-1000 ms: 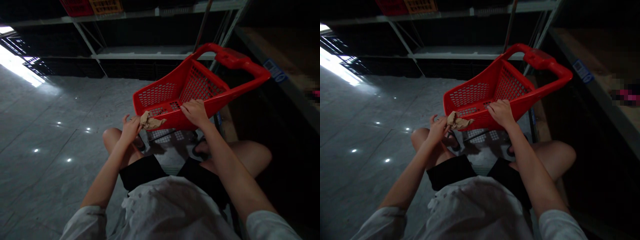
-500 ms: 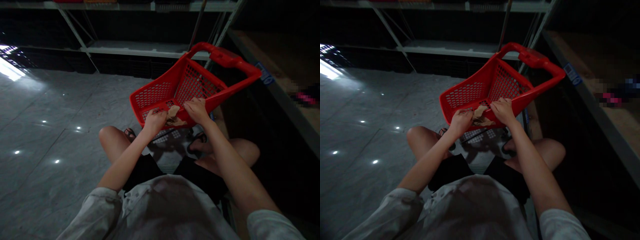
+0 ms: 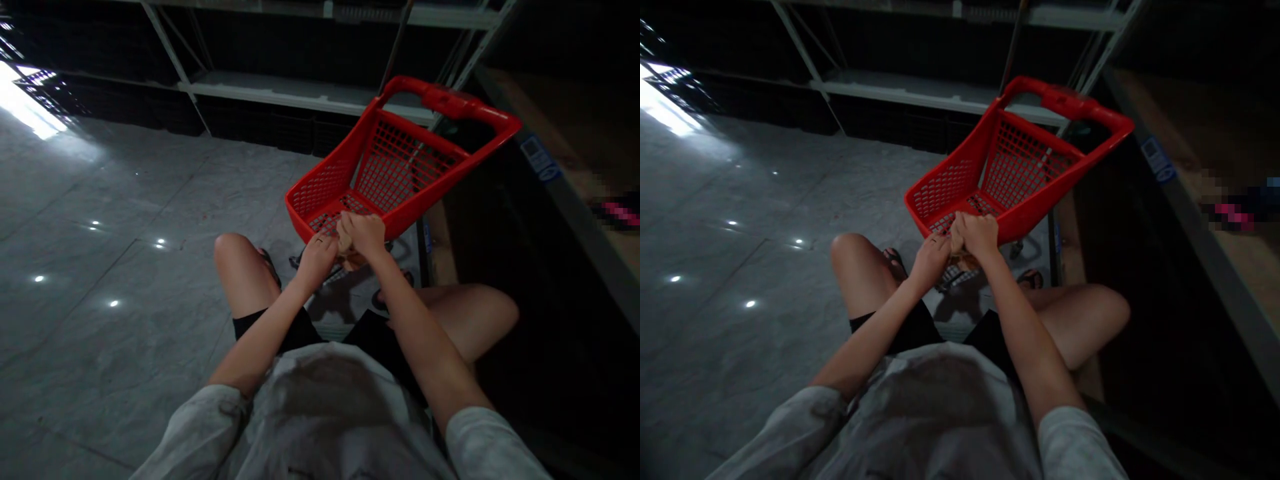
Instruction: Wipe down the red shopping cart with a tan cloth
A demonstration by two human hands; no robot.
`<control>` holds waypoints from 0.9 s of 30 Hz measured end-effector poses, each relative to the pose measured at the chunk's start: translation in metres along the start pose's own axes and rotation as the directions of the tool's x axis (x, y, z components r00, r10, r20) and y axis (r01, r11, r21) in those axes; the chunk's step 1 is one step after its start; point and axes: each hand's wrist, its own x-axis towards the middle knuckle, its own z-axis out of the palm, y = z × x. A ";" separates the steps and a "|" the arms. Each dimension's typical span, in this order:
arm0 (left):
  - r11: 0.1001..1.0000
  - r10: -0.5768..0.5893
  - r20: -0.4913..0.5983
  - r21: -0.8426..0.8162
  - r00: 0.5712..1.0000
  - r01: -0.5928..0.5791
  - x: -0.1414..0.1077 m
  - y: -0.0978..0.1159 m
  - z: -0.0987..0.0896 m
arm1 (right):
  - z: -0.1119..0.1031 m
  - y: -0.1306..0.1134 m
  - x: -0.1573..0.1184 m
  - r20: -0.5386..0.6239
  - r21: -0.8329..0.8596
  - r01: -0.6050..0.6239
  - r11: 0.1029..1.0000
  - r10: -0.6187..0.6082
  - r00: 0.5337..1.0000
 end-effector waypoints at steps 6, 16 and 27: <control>0.921 -0.216 -0.220 -0.370 0.951 0.124 -0.036 -0.046 0.005 | -0.009 0.039 -0.003 0.093 -0.086 -0.028 0.996 0.036 0.995; 0.755 -0.593 -0.386 -0.571 0.707 0.321 0.015 0.001 0.067 | 0.017 -0.019 -0.001 0.257 0.317 0.020 0.948 -0.106 0.960; 0.598 -0.790 -0.421 -0.689 0.446 0.409 0.039 -0.027 0.057 | 0.030 -0.005 0.005 0.242 0.536 -0.062 0.842 -0.082 0.967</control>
